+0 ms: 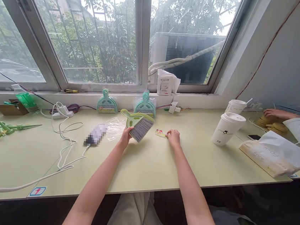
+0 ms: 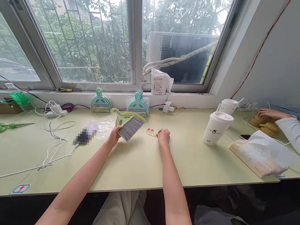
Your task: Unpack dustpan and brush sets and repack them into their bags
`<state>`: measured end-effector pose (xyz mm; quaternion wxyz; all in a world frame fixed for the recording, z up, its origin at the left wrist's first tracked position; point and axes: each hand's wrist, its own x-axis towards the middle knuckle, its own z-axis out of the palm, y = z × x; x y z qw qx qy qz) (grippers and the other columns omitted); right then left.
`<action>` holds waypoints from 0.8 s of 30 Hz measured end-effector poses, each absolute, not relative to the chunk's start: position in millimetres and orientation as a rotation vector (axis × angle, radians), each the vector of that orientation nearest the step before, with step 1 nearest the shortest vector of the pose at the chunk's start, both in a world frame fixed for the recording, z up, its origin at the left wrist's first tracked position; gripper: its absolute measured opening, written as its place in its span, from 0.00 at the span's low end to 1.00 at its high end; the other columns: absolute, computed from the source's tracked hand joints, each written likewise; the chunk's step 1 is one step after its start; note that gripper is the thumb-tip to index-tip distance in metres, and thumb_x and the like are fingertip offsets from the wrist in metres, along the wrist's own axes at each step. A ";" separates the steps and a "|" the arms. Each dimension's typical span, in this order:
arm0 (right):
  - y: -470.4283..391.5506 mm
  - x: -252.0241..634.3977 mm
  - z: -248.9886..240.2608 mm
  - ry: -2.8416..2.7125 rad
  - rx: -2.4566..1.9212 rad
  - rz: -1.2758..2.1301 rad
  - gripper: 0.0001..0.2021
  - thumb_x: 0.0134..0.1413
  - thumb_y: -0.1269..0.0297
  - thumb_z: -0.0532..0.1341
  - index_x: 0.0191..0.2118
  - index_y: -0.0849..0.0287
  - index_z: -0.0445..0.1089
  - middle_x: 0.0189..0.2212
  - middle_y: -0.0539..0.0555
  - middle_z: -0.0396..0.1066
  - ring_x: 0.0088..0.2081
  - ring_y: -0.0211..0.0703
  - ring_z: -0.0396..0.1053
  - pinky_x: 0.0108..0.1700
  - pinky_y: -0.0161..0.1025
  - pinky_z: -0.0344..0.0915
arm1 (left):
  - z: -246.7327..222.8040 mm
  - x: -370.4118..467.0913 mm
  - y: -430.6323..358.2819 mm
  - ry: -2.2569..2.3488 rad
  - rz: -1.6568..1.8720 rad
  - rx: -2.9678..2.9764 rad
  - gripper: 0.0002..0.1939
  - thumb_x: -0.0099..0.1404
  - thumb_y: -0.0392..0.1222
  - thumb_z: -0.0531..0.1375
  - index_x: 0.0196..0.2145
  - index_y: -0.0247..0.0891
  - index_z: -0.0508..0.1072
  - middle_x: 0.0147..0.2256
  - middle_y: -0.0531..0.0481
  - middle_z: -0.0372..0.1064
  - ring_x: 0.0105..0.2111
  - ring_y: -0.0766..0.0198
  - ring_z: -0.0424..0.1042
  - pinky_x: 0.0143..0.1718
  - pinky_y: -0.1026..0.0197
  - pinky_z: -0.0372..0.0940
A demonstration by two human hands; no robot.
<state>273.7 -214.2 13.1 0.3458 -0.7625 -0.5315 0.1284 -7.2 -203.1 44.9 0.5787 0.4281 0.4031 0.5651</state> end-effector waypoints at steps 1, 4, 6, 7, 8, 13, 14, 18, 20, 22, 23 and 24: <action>-213.1 276.3 12.4 -1.302 -1.934 0.344 0.08 0.48 0.71 0.63 0.37 0.60 0.74 0.46 0.61 0.66 0.50 0.49 0.66 0.49 0.41 0.64 | 44.6 -10.7 -200.8 0.944 1.347 1.002 0.21 0.52 0.48 0.62 0.42 0.39 0.68 0.35 0.47 0.70 0.37 0.58 0.71 0.36 0.59 0.68; -211.2 284.3 15.6 -1.042 -1.746 0.402 0.11 0.43 0.73 0.64 0.37 0.60 0.73 0.45 0.61 0.67 0.47 0.49 0.69 0.49 0.43 0.66 | 42.7 -22.5 -194.4 0.991 1.376 1.041 0.19 0.54 0.53 0.60 0.40 0.40 0.68 0.34 0.46 0.70 0.39 0.54 0.71 0.39 0.54 0.68; -213.5 286.3 24.2 -0.905 -1.561 0.541 0.14 0.40 0.70 0.67 0.38 0.60 0.72 0.41 0.58 0.71 0.45 0.48 0.70 0.49 0.46 0.68 | 40.8 -27.6 -191.8 1.060 1.352 1.059 0.19 0.55 0.56 0.58 0.39 0.40 0.69 0.33 0.44 0.70 0.40 0.52 0.71 0.40 0.51 0.68; -216.5 285.4 30.6 -0.877 -1.437 0.654 0.15 0.40 0.67 0.68 0.39 0.60 0.72 0.39 0.57 0.72 0.44 0.48 0.71 0.48 0.46 0.68 | 39.8 -28.5 -191.2 1.089 1.323 1.058 0.19 0.56 0.56 0.58 0.39 0.41 0.69 0.32 0.44 0.70 0.40 0.51 0.72 0.41 0.50 0.69; -220.8 283.3 37.9 -0.877 -1.298 0.786 0.17 0.40 0.63 0.69 0.40 0.60 0.72 0.38 0.56 0.73 0.42 0.46 0.72 0.47 0.46 0.69 | 38.9 -28.2 -191.1 1.111 1.285 1.050 0.19 0.56 0.57 0.58 0.39 0.41 0.70 0.32 0.43 0.71 0.40 0.50 0.72 0.40 0.49 0.69; -254.5 263.3 76.7 -1.293 -0.806 1.263 0.24 0.39 0.54 0.72 0.43 0.58 0.73 0.35 0.54 0.75 0.37 0.43 0.73 0.40 0.39 0.69 | 36.1 -16.1 -199.3 1.053 1.095 1.064 0.19 0.56 0.53 0.60 0.43 0.41 0.72 0.35 0.44 0.73 0.40 0.52 0.74 0.42 0.51 0.71; -260.3 260.3 82.2 -1.378 -0.808 1.295 0.24 0.38 0.54 0.72 0.43 0.58 0.74 0.34 0.54 0.75 0.36 0.43 0.73 0.37 0.37 0.69 | 36.1 -13.5 -202.3 1.025 1.053 1.087 0.20 0.56 0.53 0.61 0.44 0.41 0.72 0.36 0.45 0.74 0.40 0.53 0.74 0.42 0.52 0.71; -266.9 255.3 89.2 -1.523 -0.894 1.254 0.28 0.39 0.51 0.70 0.47 0.58 0.73 0.33 0.54 0.75 0.33 0.42 0.71 0.33 0.35 0.66 | 37.7 -7.3 -213.4 0.942 0.916 1.186 0.25 0.55 0.52 0.64 0.49 0.41 0.71 0.41 0.45 0.74 0.41 0.54 0.75 0.44 0.53 0.70; -261.1 252.8 84.0 -1.546 -1.018 1.134 0.26 0.42 0.51 0.68 0.48 0.58 0.73 0.34 0.54 0.75 0.33 0.41 0.71 0.33 0.35 0.65 | 39.3 -5.3 -216.4 0.896 0.890 1.203 0.27 0.55 0.53 0.65 0.51 0.42 0.71 0.43 0.44 0.74 0.42 0.53 0.75 0.45 0.53 0.70; -253.2 247.7 75.2 -1.581 -1.206 0.938 0.21 0.45 0.54 0.67 0.45 0.58 0.74 0.34 0.53 0.75 0.33 0.41 0.71 0.33 0.34 0.64 | 40.8 -3.4 -217.7 0.871 0.865 1.196 0.28 0.55 0.54 0.65 0.52 0.41 0.70 0.44 0.42 0.74 0.42 0.51 0.76 0.45 0.52 0.70; -249.6 244.1 70.4 -1.604 -1.297 0.825 0.19 0.46 0.56 0.67 0.44 0.57 0.74 0.34 0.52 0.75 0.33 0.40 0.70 0.34 0.34 0.64 | 41.5 -2.6 -218.1 0.865 0.853 1.194 0.28 0.55 0.53 0.66 0.52 0.41 0.70 0.44 0.42 0.74 0.42 0.51 0.76 0.45 0.51 0.70; -246.6 240.2 65.9 -1.634 -1.374 0.717 0.17 0.47 0.58 0.67 0.44 0.55 0.74 0.34 0.51 0.75 0.34 0.40 0.70 0.34 0.34 0.63 | 42.0 -2.0 -218.4 0.859 0.841 1.193 0.29 0.54 0.53 0.66 0.52 0.42 0.70 0.45 0.42 0.74 0.42 0.51 0.76 0.45 0.51 0.70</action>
